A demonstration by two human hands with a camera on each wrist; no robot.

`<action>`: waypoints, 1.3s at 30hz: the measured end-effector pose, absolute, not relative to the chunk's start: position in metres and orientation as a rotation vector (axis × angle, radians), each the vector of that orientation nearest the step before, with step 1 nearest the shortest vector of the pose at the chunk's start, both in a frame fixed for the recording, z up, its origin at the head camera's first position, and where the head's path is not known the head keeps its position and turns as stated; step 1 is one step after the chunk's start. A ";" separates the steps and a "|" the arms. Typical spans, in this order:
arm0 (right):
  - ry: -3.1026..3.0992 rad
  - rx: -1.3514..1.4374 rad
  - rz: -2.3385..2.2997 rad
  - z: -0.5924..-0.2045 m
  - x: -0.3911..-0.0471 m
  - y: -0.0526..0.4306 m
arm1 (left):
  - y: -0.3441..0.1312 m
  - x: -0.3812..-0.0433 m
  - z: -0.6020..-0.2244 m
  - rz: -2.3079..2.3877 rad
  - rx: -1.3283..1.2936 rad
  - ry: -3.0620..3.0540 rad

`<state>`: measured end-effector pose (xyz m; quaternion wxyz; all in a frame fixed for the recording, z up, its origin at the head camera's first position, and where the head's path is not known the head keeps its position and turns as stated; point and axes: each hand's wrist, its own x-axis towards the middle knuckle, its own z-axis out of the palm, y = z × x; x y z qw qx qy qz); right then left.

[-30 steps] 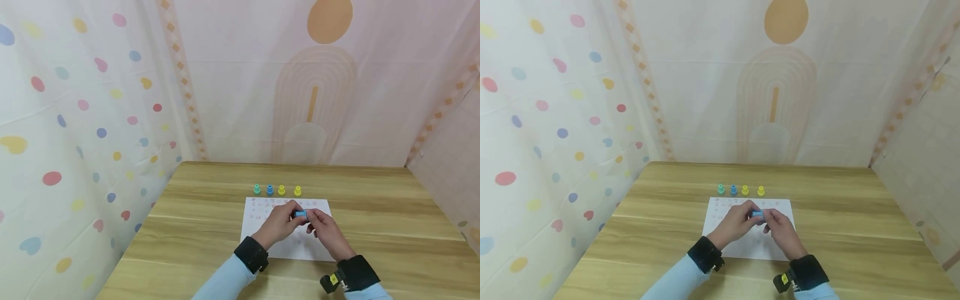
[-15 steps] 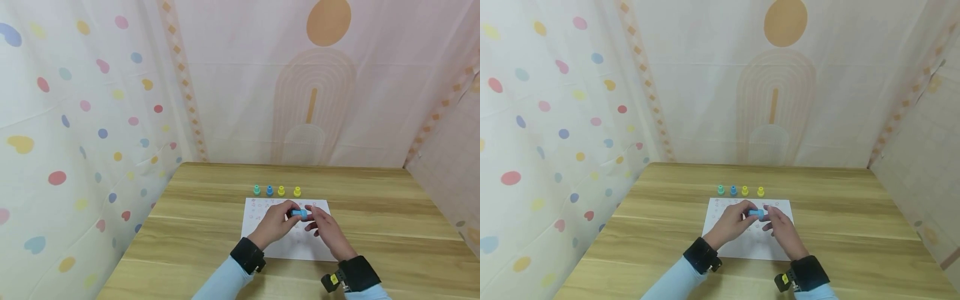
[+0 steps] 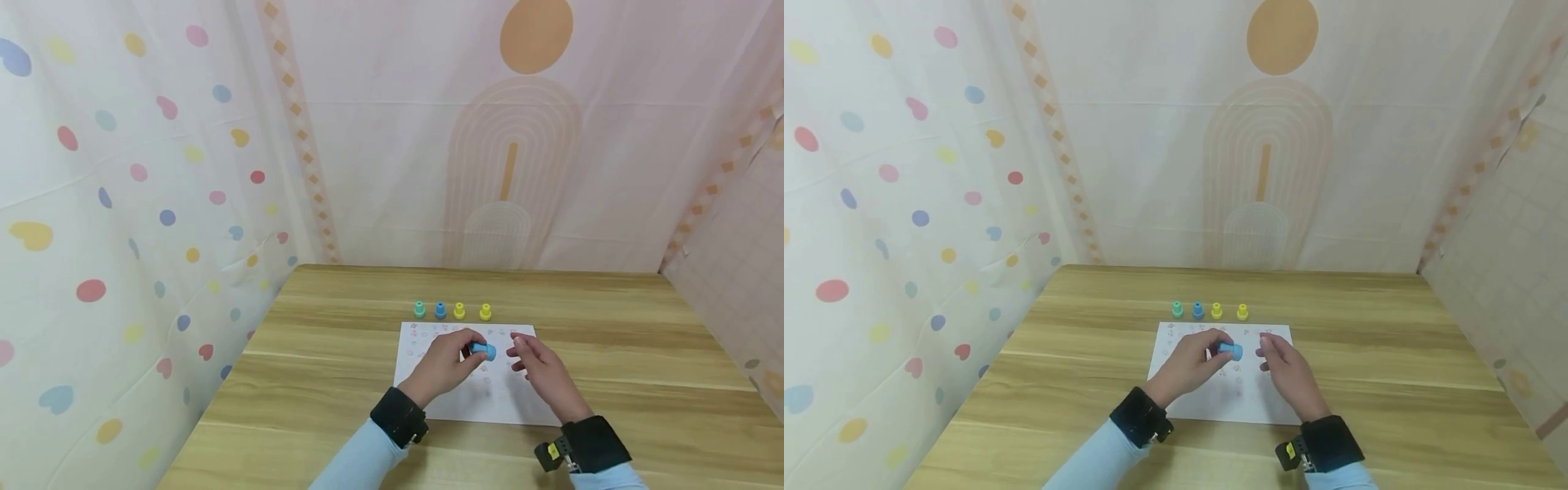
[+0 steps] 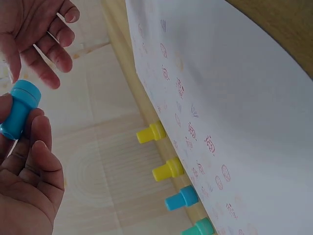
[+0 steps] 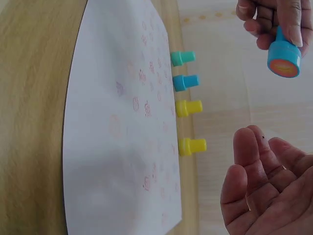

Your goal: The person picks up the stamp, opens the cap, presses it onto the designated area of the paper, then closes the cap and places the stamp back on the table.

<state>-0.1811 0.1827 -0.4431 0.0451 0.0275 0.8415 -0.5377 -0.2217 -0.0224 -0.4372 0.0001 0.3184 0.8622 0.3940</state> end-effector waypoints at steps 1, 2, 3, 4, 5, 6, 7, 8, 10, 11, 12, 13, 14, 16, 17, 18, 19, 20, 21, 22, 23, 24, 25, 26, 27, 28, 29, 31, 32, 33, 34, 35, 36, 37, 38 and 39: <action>2.584 0.098 -1.618 -0.443 -0.181 0.183 | -0.023 -0.222 -0.437 1.230 1.009 2.709; 2.600 0.108 -1.588 -0.442 -0.181 0.183 | -0.023 -0.222 -0.437 1.221 1.018 2.712; 2.627 0.113 -1.550 -0.442 -0.181 0.184 | -0.023 -0.221 -0.436 1.210 1.028 2.713; 2.663 0.114 -1.503 -0.441 -0.180 0.185 | -0.023 -0.221 -0.435 1.197 1.037 2.716; 2.703 0.106 -1.452 -0.440 -0.180 0.185 | -0.023 -0.221 -0.435 1.179 1.045 2.721; 2.746 0.099 -1.400 -0.440 -0.181 0.186 | -0.023 -0.221 -0.434 1.161 1.049 2.725; 2.796 0.085 -1.339 -0.439 -0.181 0.186 | -0.023 -0.220 -0.432 1.142 1.051 2.727; 2.857 0.059 -1.266 -0.438 -0.181 0.187 | -0.023 -0.220 -0.431 1.115 1.053 2.730; 2.983 -0.004 -1.095 -0.437 -0.181 0.188 | -0.023 -0.219 -0.429 1.055 1.046 2.726; 3.033 -0.035 -1.013 -0.437 -0.182 0.188 | -0.022 -0.219 -0.428 1.020 1.047 2.725; 3.077 -0.062 -0.930 -0.437 -0.182 0.188 | -0.022 -0.218 -0.427 0.981 1.044 2.720; 3.115 -0.090 -0.843 -0.437 -0.182 0.189 | -0.021 -0.218 -0.426 0.937 1.041 2.716; 3.143 -0.115 -0.762 -0.437 -0.182 0.189 | -0.020 -0.217 -0.426 0.894 1.045 2.712; 3.167 -0.143 -0.643 -0.437 -0.182 0.190 | -0.019 -0.215 -0.425 0.820 1.069 2.696; 3.170 -0.153 -0.593 -0.437 -0.182 0.190 | -0.018 -0.214 -0.426 0.781 1.086 2.693; 3.164 -0.159 -0.557 -0.437 -0.182 0.189 | -0.017 -0.213 -0.426 0.741 1.101 2.687; 3.159 -0.166 -0.522 -0.436 -0.181 0.189 | -0.017 -0.211 -0.426 0.707 1.121 2.682; 3.154 -0.172 -0.496 -0.436 -0.181 0.189 | -0.016 -0.210 -0.426 0.677 1.144 2.676; 3.149 -0.175 -0.479 -0.436 -0.180 0.189 | -0.015 -0.208 -0.427 0.644 1.162 2.670; 3.142 -0.177 -0.465 -0.435 -0.180 0.189 | -0.013 -0.207 -0.427 0.607 1.177 2.667; 3.135 -0.180 -0.457 -0.435 -0.180 0.189 | -0.012 -0.205 -0.428 0.569 1.188 2.663; 3.133 -0.183 -0.450 -0.435 -0.179 0.190 | -0.011 -0.203 -0.429 0.539 1.199 2.655; 3.131 -0.186 -0.446 -0.435 -0.179 0.190 | -0.009 -0.202 -0.430 0.507 1.212 2.651; 3.129 -0.186 -0.446 -0.435 -0.179 0.190 | -0.008 -0.200 -0.431 0.481 1.222 2.643; 3.125 -0.183 -0.447 -0.436 -0.179 0.190 | -0.006 -0.197 -0.432 0.456 1.233 2.635; 3.121 -0.179 -0.448 -0.436 -0.179 0.190 | -0.004 -0.195 -0.434 0.430 1.244 2.629; 3.116 -0.176 -0.451 -0.436 -0.179 0.190 | -0.003 -0.193 -0.436 0.402 1.260 2.623; 3.106 -0.167 -0.453 -0.437 -0.179 0.190 | 0.000 -0.189 -0.440 0.351 1.300 2.610; 3.103 -0.163 -0.453 -0.437 -0.180 0.191 | 0.002 -0.187 -0.443 0.334 1.315 2.599; 3.099 -0.160 -0.453 -0.437 -0.180 0.190 | 0.003 -0.185 -0.446 0.315 1.332 2.591; 3.096 -0.159 -0.452 -0.437 -0.180 0.190 | 0.004 -0.183 -0.448 0.291 1.346 2.585; 3.094 -0.157 -0.451 -0.436 -0.180 0.190 | 0.005 -0.182 -0.450 0.275 1.361 2.578; 3.093 -0.154 -0.448 -0.436 -0.180 0.190 | 0.006 -0.180 -0.452 0.267 1.368 2.570; 3.094 -0.152 -0.447 -0.436 -0.180 0.190 | 0.007 -0.179 -0.454 0.263 1.369 2.560; 3.096 -0.149 -0.447 -0.436 -0.180 0.190 | 0.008 -0.178 -0.455 0.260 1.374 2.554; 3.096 -0.146 -0.448 -0.436 -0.180 0.190 | 0.008 -0.177 -0.456 0.253 1.378 2.550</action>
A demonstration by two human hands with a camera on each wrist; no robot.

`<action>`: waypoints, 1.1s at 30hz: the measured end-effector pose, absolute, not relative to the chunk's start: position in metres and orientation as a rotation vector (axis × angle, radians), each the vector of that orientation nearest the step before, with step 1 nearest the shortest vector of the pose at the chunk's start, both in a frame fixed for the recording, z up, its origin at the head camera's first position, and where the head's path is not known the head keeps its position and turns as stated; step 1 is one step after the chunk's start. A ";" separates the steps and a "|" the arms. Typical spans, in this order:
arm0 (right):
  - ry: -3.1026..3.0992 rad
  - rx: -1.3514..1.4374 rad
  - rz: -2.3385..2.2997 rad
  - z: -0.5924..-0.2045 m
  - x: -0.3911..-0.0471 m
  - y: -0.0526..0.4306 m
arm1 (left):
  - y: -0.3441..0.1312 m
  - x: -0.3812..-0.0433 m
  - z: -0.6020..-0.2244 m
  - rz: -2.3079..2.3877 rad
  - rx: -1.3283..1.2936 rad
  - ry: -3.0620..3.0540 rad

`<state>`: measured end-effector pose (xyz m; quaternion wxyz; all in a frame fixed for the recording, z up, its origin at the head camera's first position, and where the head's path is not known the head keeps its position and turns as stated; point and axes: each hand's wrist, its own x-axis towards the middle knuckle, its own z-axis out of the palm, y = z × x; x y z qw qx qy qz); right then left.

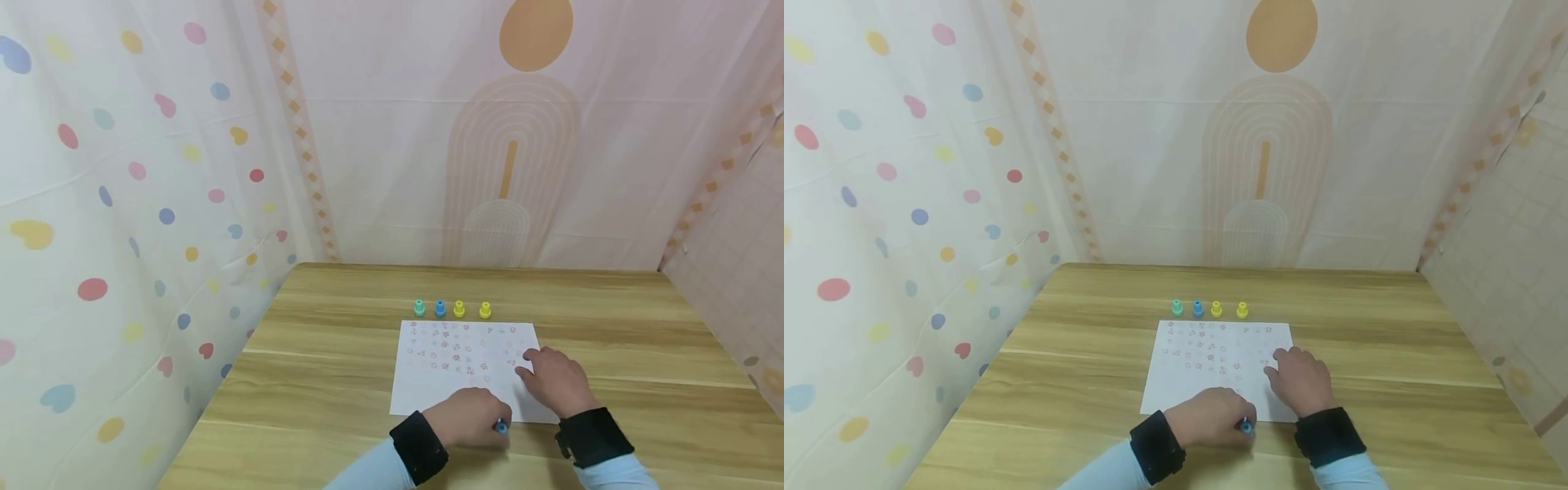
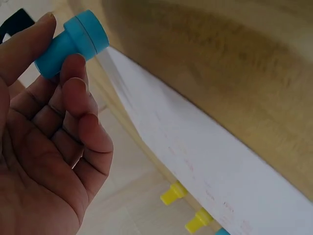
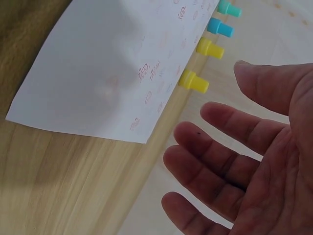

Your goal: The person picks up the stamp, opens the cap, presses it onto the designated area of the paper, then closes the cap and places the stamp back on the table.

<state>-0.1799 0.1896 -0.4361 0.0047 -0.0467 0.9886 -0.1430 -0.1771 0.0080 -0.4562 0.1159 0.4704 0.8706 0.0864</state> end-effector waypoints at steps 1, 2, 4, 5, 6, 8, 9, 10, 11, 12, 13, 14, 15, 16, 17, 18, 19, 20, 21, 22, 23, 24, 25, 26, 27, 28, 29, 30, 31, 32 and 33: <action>3.098 -0.144 -0.450 -0.436 -0.180 0.189 | 0.008 -0.176 -0.457 0.249 1.378 2.546; 3.101 -0.143 -0.450 -0.437 -0.180 0.189 | 0.008 -0.175 -0.458 0.250 1.378 2.541; 3.108 -0.144 -0.452 -0.437 -0.180 0.189 | 0.008 -0.173 -0.458 0.244 1.377 2.533; 3.111 -0.146 -0.453 -0.438 -0.180 0.189 | 0.008 -0.173 -0.459 0.243 1.379 2.529; 3.114 -0.148 -0.455 -0.438 -0.180 0.189 | 0.008 -0.172 -0.459 0.240 1.380 2.527; 3.123 -0.157 -0.455 -0.438 -0.180 0.189 | 0.008 -0.171 -0.459 0.237 1.384 2.526; 3.128 -0.163 -0.455 -0.439 -0.180 0.190 | 0.008 -0.171 -0.459 0.237 1.384 2.526; 3.132 -0.167 -0.458 -0.439 -0.179 0.190 | 0.008 -0.171 -0.460 0.237 1.385 2.528; 3.136 -0.171 -0.461 -0.439 -0.179 0.190 | 0.007 -0.171 -0.460 0.237 1.384 2.532; 3.139 -0.173 -0.462 -0.440 -0.179 0.190 | 0.007 -0.172 -0.460 0.238 1.381 2.534; 3.139 -0.174 -0.463 -0.440 -0.179 0.190 | 0.007 -0.173 -0.461 0.245 1.371 2.533; 3.139 -0.172 -0.464 -0.440 -0.179 0.190 | 0.007 -0.174 -0.461 0.252 1.357 2.533; 3.137 -0.170 -0.464 -0.440 -0.179 0.190 | 0.006 -0.175 -0.461 0.256 1.347 2.533; 3.134 -0.165 -0.462 -0.440 -0.179 0.190 | 0.005 -0.176 -0.461 0.258 1.336 2.534; 3.131 -0.161 -0.461 -0.440 -0.179 0.190 | 0.005 -0.177 -0.461 0.261 1.325 2.534; 3.129 -0.158 -0.460 -0.441 -0.179 0.190 | 0.004 -0.179 -0.460 0.272 1.308 2.531; 3.127 -0.155 -0.460 -0.441 -0.179 0.190 | 0.003 -0.180 -0.459 0.284 1.287 2.530; 3.127 -0.152 -0.458 -0.441 -0.179 0.190 | 0.002 -0.182 -0.458 0.293 1.270 2.531; 3.127 -0.152 -0.456 -0.441 -0.178 0.190 | 0.001 -0.184 -0.457 0.302 1.259 2.536; 3.129 -0.151 -0.456 -0.441 -0.178 0.190 | -0.001 -0.186 -0.456 0.321 1.240 2.538; 3.130 -0.153 -0.458 -0.442 -0.178 0.190 | -0.002 -0.188 -0.454 0.338 1.220 2.545; 3.131 -0.154 -0.460 -0.442 -0.178 0.190 | -0.004 -0.190 -0.453 0.358 1.199 2.554; 3.132 -0.155 -0.461 -0.442 -0.178 0.190 | -0.007 -0.193 -0.452 0.375 1.181 2.566; 3.134 -0.157 -0.460 -0.443 -0.178 0.189 | -0.009 -0.195 -0.450 0.384 1.170 2.582; 3.134 -0.159 -0.460 -0.443 -0.177 0.189 | -0.012 -0.198 -0.449 0.395 1.158 2.599; 3.134 -0.157 -0.460 -0.444 -0.177 0.189 | -0.015 -0.201 -0.448 0.406 1.145 2.616; 3.133 -0.156 -0.460 -0.444 -0.178 0.189 | -0.017 -0.204 -0.447 0.409 1.130 2.635; 3.132 -0.156 -0.460 -0.445 -0.178 0.189 | -0.020 -0.207 -0.445 0.412 1.115 2.653; 3.133 -0.155 -0.458 -0.445 -0.178 0.189 | -0.023 -0.210 -0.444 0.414 1.103 2.670; 3.133 -0.155 -0.458 -0.446 -0.178 0.189 | -0.026 -0.214 -0.444 0.413 1.089 2.690; 3.133 -0.156 -0.459 -0.446 -0.178 0.189 | -0.029 -0.217 -0.443 0.417 1.070 2.707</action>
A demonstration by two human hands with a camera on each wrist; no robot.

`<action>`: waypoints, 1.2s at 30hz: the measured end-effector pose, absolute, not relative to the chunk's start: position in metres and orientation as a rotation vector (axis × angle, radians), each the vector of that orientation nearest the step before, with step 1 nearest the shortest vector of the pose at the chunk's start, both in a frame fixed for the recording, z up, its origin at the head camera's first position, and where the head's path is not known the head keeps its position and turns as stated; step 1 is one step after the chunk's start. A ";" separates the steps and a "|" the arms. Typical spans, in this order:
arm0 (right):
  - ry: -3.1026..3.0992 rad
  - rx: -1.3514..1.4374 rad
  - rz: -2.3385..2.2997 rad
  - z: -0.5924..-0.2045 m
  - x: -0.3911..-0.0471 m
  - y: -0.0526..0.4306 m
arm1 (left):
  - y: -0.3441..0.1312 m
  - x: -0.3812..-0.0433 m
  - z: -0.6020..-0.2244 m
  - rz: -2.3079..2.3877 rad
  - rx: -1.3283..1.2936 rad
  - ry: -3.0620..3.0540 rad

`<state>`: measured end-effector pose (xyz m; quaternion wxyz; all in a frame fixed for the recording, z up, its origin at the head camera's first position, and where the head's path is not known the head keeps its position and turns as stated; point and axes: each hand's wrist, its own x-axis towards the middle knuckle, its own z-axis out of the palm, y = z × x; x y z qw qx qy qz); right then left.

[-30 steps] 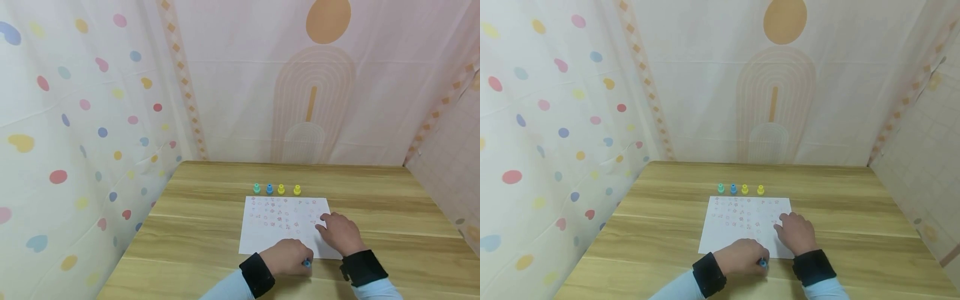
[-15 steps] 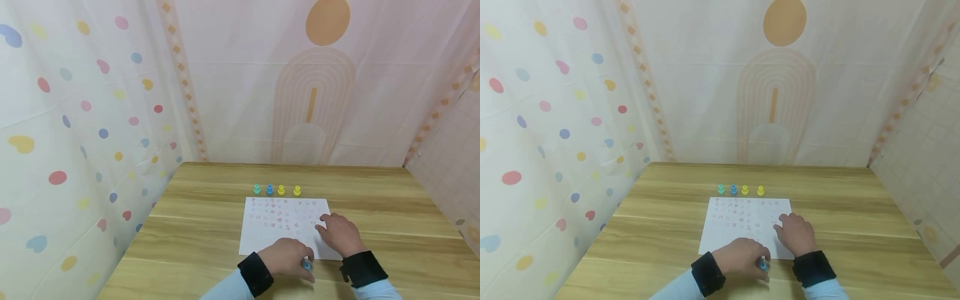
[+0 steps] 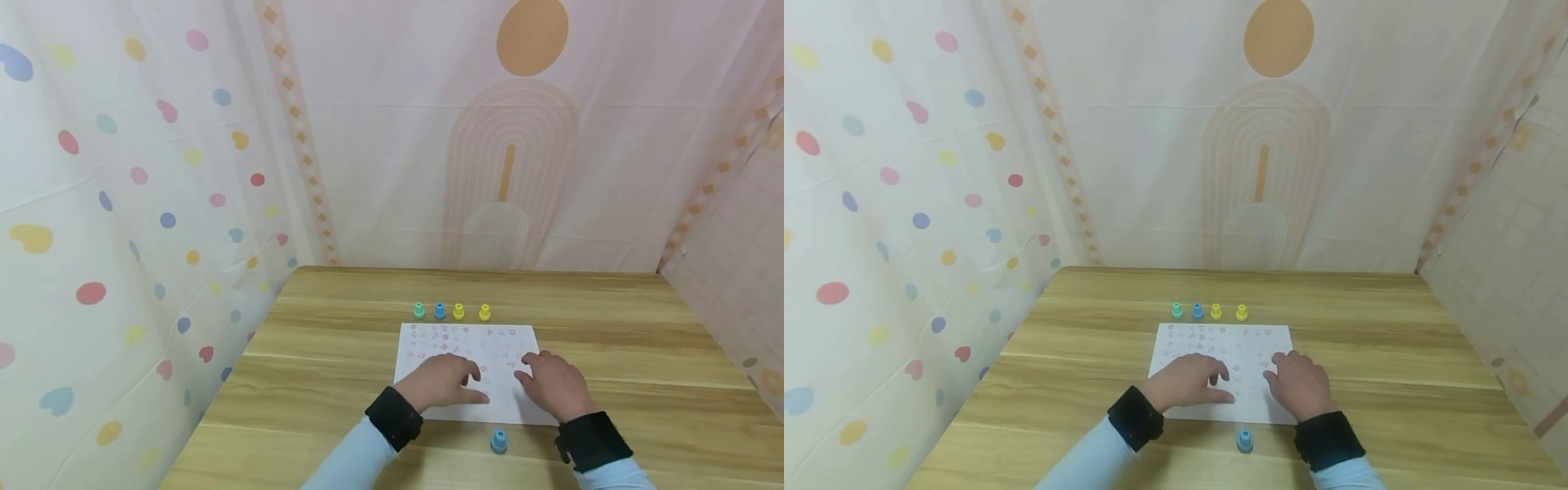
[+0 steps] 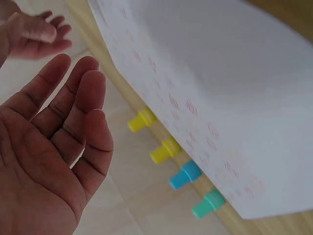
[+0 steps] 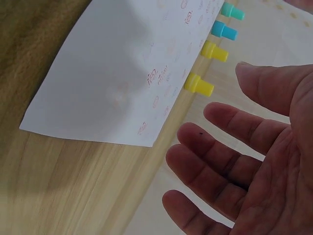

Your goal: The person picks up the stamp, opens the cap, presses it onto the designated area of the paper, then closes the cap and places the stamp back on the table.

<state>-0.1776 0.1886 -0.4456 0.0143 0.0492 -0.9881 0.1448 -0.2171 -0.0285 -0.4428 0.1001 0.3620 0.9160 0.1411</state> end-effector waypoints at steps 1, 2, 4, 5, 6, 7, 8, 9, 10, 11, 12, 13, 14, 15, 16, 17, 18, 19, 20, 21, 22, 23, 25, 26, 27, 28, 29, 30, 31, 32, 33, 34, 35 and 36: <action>-3.076 0.152 0.452 -0.446 -0.178 0.188 | -0.031 -0.221 -0.443 0.418 1.049 2.724; -3.075 0.154 0.454 -0.446 -0.178 0.188 | -0.034 -0.224 -0.442 0.420 1.026 2.740; -3.076 0.157 0.459 -0.446 -0.177 0.188 | -0.038 -0.230 -0.442 0.424 0.995 2.774; -3.079 0.157 0.462 -0.446 -0.177 0.188 | -0.041 -0.233 -0.442 0.427 0.977 2.787; -3.082 0.155 0.465 -0.446 -0.177 0.188 | -0.043 -0.236 -0.442 0.427 0.965 2.801; -3.084 0.154 0.467 -0.446 -0.178 0.188 | -0.045 -0.240 -0.444 0.424 0.954 2.816; -3.088 0.155 0.468 -0.447 -0.178 0.188 | -0.047 -0.242 -0.444 0.420 0.943 2.831; -3.093 0.153 0.469 -0.447 -0.178 0.188 | -0.049 -0.245 -0.444 0.416 0.932 2.844; -3.097 0.151 0.468 -0.448 -0.178 0.188 | -0.051 -0.248 -0.445 0.412 0.920 2.856; -3.099 0.151 0.467 -0.449 -0.179 0.188 | -0.053 -0.250 -0.445 0.404 0.913 2.869; -3.102 0.152 0.465 -0.449 -0.179 0.188 | -0.055 -0.253 -0.445 0.397 0.905 2.880; -3.105 0.151 0.464 -0.449 -0.179 0.188 | -0.057 -0.255 -0.446 0.390 0.892 2.889; -3.108 0.149 0.463 -0.449 -0.179 0.188 | -0.059 -0.257 -0.445 0.385 0.878 2.897; -3.111 0.147 0.464 -0.449 -0.179 0.188 | -0.061 -0.259 -0.445 0.385 0.862 2.902; -3.113 0.145 0.466 -0.448 -0.179 0.188 | -0.062 -0.261 -0.446 0.382 0.846 2.908; -3.117 0.143 0.470 -0.448 -0.179 0.187 | -0.064 -0.263 -0.446 0.382 0.828 2.913; -3.121 0.140 0.474 -0.448 -0.178 0.187 | -0.066 -0.265 -0.446 0.384 0.811 2.919; -3.126 0.136 0.478 -0.447 -0.178 0.187 | -0.068 -0.267 -0.447 0.383 0.794 2.927; -3.131 0.134 0.483 -0.447 -0.178 0.187 | -0.070 -0.270 -0.448 0.388 0.778 2.935; -3.135 0.132 0.487 -0.447 -0.177 0.187 | -0.072 -0.272 -0.449 0.389 0.763 2.945; -3.140 0.132 0.492 -0.447 -0.177 0.187 | -0.073 -0.274 -0.450 0.390 0.746 2.954; -3.144 0.133 0.492 -0.447 -0.177 0.187 | -0.075 -0.276 -0.450 0.398 0.729 2.963; -3.149 0.136 0.496 -0.447 -0.177 0.188 | -0.077 -0.279 -0.452 0.419 0.682 2.974; -3.149 0.138 0.496 -0.447 -0.178 0.188 | -0.078 -0.281 -0.452 0.427 0.660 2.979; -3.150 0.140 0.498 -0.447 -0.178 0.188 | -0.079 -0.281 -0.452 0.434 0.633 2.982; -3.150 0.142 0.498 -0.447 -0.178 0.188 | -0.080 -0.282 -0.451 0.444 0.611 2.984; -3.151 0.143 0.496 -0.447 -0.178 0.188 | -0.080 -0.283 -0.451 0.447 0.592 2.989; -3.151 0.142 0.495 -0.447 -0.178 0.188 | -0.081 -0.285 -0.451 0.449 0.572 2.993; -3.151 0.142 0.497 -0.448 -0.178 0.188 | -0.081 -0.286 -0.451 0.444 0.559 3.000; -3.152 0.141 0.494 -0.448 -0.178 0.188 | -0.082 -0.287 -0.451 0.438 0.541 3.006; -3.152 0.141 0.493 -0.448 -0.178 0.188 | -0.082 -0.288 -0.451 0.439 0.524 3.012; -3.153 0.140 0.491 -0.448 -0.178 0.188 | -0.082 -0.289 -0.451 0.436 0.511 3.021; -3.153 0.138 0.488 -0.448 -0.178 0.188 | -0.082 -0.291 -0.451 0.433 0.500 3.028; -3.153 0.135 0.487 -0.449 -0.178 0.188 | -0.082 -0.292 -0.450 0.434 0.489 3.033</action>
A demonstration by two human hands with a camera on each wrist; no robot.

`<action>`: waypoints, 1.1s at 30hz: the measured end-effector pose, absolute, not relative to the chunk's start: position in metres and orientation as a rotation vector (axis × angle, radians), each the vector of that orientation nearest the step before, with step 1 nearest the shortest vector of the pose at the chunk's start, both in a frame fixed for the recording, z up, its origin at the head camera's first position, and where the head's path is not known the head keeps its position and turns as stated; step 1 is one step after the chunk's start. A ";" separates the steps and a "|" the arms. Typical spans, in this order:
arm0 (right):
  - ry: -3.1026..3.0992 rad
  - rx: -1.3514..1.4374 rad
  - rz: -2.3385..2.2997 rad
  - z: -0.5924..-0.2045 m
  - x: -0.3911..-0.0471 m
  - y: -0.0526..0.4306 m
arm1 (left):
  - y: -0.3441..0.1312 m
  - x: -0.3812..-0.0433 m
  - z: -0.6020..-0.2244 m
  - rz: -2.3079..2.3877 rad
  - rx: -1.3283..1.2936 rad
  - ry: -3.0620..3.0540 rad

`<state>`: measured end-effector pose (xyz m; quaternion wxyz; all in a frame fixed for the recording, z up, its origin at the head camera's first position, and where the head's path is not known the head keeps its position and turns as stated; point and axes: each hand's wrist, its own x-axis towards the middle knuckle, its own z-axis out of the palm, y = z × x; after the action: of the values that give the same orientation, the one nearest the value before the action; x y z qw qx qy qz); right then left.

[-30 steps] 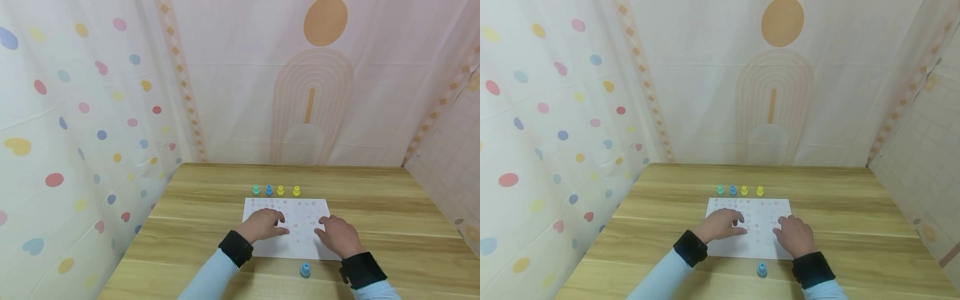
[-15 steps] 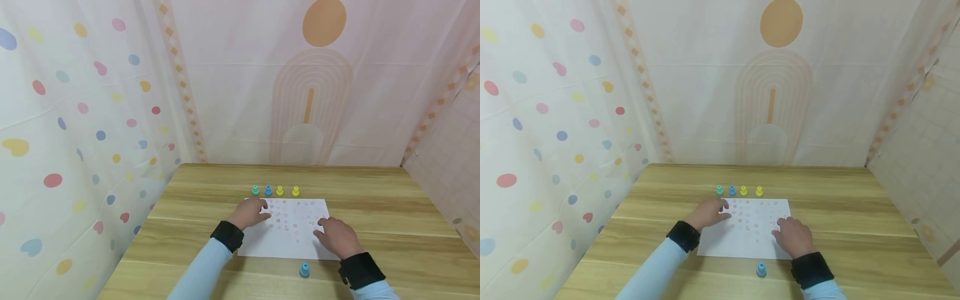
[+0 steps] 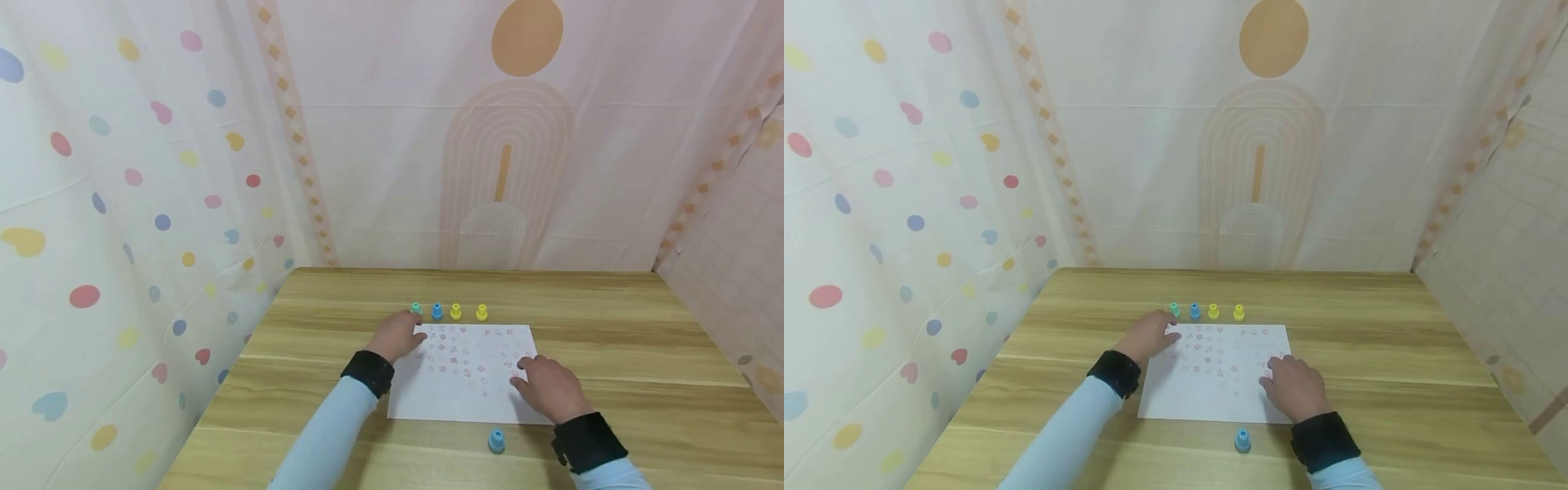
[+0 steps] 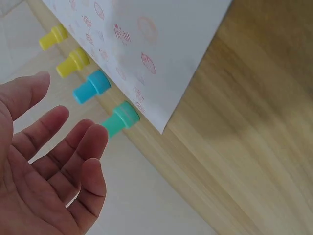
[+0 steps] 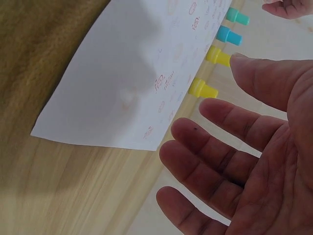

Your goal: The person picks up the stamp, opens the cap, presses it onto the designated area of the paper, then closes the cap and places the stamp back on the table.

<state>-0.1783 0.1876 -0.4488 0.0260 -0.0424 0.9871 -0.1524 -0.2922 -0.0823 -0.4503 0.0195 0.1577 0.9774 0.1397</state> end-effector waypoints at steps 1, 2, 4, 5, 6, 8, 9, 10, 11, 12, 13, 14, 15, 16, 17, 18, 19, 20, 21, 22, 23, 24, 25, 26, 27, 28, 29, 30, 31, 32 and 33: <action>3.050 -0.127 -0.473 -0.449 -0.178 0.187 | -0.083 -0.294 -0.450 0.425 0.483 3.040; 3.050 -0.125 -0.468 -0.450 -0.179 0.187 | -0.083 -0.295 -0.450 0.428 0.478 3.046; 3.047 -0.117 -0.466 -0.451 -0.179 0.187 | -0.083 -0.298 -0.449 0.417 0.485 3.066; 3.047 -0.114 -0.465 -0.451 -0.179 0.187 | -0.083 -0.300 -0.448 0.408 0.489 3.075; 3.046 -0.111 -0.466 -0.451 -0.179 0.186 | -0.084 -0.301 -0.448 0.399 0.495 3.087; 3.046 -0.110 -0.463 -0.452 -0.179 0.186 | -0.084 -0.304 -0.447 0.397 0.507 3.107; 3.046 -0.109 -0.465 -0.452 -0.179 0.186 | -0.084 -0.305 -0.446 0.391 0.512 3.115; 3.047 -0.111 -0.464 -0.452 -0.178 0.186 | -0.084 -0.307 -0.446 0.390 0.507 3.119; 3.049 -0.113 -0.462 -0.452 -0.178 0.186 | -0.084 -0.308 -0.446 0.394 0.501 3.118; 3.050 -0.116 -0.459 -0.452 -0.178 0.186 | -0.084 -0.310 -0.446 0.396 0.497 3.120; 3.052 -0.118 -0.456 -0.452 -0.178 0.186 | -0.084 -0.311 -0.446 0.397 0.491 3.120; 3.052 -0.118 -0.455 -0.453 -0.178 0.185 | -0.083 -0.313 -0.446 0.386 0.486 3.123; 3.050 -0.117 -0.455 -0.453 -0.178 0.185 | -0.083 -0.315 -0.446 0.383 0.479 3.124; 3.049 -0.117 -0.454 -0.453 -0.178 0.185 | -0.082 -0.317 -0.445 0.377 0.473 3.126; 3.048 -0.117 -0.454 -0.452 -0.178 0.185 | -0.082 -0.320 -0.445 0.360 0.476 3.134; 3.047 -0.117 -0.454 -0.452 -0.178 0.185 | -0.081 -0.322 -0.445 0.346 0.482 3.143; 3.046 -0.118 -0.454 -0.453 -0.178 0.185 | -0.081 -0.324 -0.445 0.330 0.485 3.152; 3.047 -0.119 -0.452 -0.453 -0.178 0.185 | -0.080 -0.327 -0.446 0.314 0.493 3.162; 3.048 -0.122 -0.449 -0.453 -0.178 0.185 | -0.080 -0.330 -0.446 0.296 0.497 3.172; 3.051 -0.126 -0.446 -0.453 -0.178 0.185 | -0.079 -0.333 -0.447 0.270 0.504 3.181; 3.055 -0.129 -0.445 -0.453 -0.178 0.185 | -0.079 -0.335 -0.448 0.248 0.508 3.189; 3.058 -0.132 -0.444 -0.454 -0.178 0.185 | -0.079 -0.338 -0.450 0.236 0.508 3.192; 3.060 -0.134 -0.443 -0.454 -0.178 0.184 | -0.078 -0.340 -0.451 0.225 0.506 3.194; 3.064 -0.135 -0.442 -0.455 -0.178 0.184 | -0.078 -0.342 -0.452 0.219 0.504 3.195; 3.067 -0.135 -0.443 -0.455 -0.178 0.184 | -0.078 -0.345 -0.453 0.211 0.503 3.195; 3.070 -0.137 -0.443 -0.455 -0.178 0.184 | -0.077 -0.346 -0.454 0.210 0.500 3.193; 3.072 -0.137 -0.443 -0.455 -0.178 0.184 | -0.077 -0.348 -0.455 0.207 0.498 3.192; 3.073 -0.136 -0.441 -0.456 -0.178 0.184 | -0.077 -0.350 -0.456 0.207 0.500 3.192; 3.074 -0.136 -0.438 -0.456 -0.178 0.184 | -0.076 -0.351 -0.457 0.202 0.501 3.192; 3.075 -0.135 -0.437 -0.456 -0.178 0.184 | -0.076 -0.352 -0.457 0.191 0.501 3.190; 3.073 -0.133 -0.436 -0.456 -0.178 0.184 | -0.076 -0.354 -0.458 0.183 0.504 3.190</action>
<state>-0.1778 0.1838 -0.4557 0.0176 -0.0427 0.9890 -0.1403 -0.3535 -0.0758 -0.4583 -0.0464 0.1557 0.9851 0.0565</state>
